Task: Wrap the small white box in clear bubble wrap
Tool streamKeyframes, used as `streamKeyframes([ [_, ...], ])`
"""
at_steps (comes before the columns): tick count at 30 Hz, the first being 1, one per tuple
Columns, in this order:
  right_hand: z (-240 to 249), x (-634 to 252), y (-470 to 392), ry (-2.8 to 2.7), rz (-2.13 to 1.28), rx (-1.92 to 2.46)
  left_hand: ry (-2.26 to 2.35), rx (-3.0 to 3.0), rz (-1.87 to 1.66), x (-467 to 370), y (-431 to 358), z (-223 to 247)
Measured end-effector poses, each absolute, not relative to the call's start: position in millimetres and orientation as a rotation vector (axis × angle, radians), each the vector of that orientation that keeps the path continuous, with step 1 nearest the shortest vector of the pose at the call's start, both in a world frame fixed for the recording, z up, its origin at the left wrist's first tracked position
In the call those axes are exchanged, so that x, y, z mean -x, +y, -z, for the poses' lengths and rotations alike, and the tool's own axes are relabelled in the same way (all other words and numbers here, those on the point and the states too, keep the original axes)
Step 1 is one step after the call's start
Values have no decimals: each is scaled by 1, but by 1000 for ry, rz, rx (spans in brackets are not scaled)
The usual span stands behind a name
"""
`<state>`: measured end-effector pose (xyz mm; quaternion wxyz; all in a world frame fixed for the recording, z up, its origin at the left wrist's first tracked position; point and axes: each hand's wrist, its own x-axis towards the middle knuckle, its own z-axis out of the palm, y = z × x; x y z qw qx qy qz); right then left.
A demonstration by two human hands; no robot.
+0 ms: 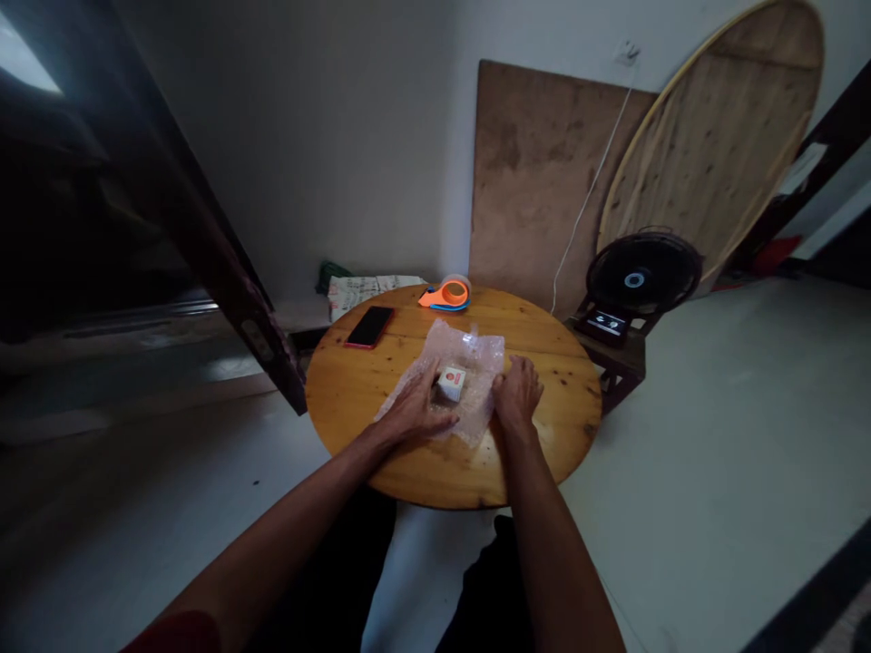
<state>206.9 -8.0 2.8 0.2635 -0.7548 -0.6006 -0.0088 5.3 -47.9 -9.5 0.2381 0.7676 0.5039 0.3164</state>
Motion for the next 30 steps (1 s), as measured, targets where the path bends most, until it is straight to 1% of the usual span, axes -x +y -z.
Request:
streamKeyframes([
  [7, -2, -205, -10, -1635, 6, 2045, 1433, -2153, -783, -6, -50, 9],
  [30, -3, -206, -11, -1613, -18, 2020, 1413, -2184, -823, -6, -51, 4],
])
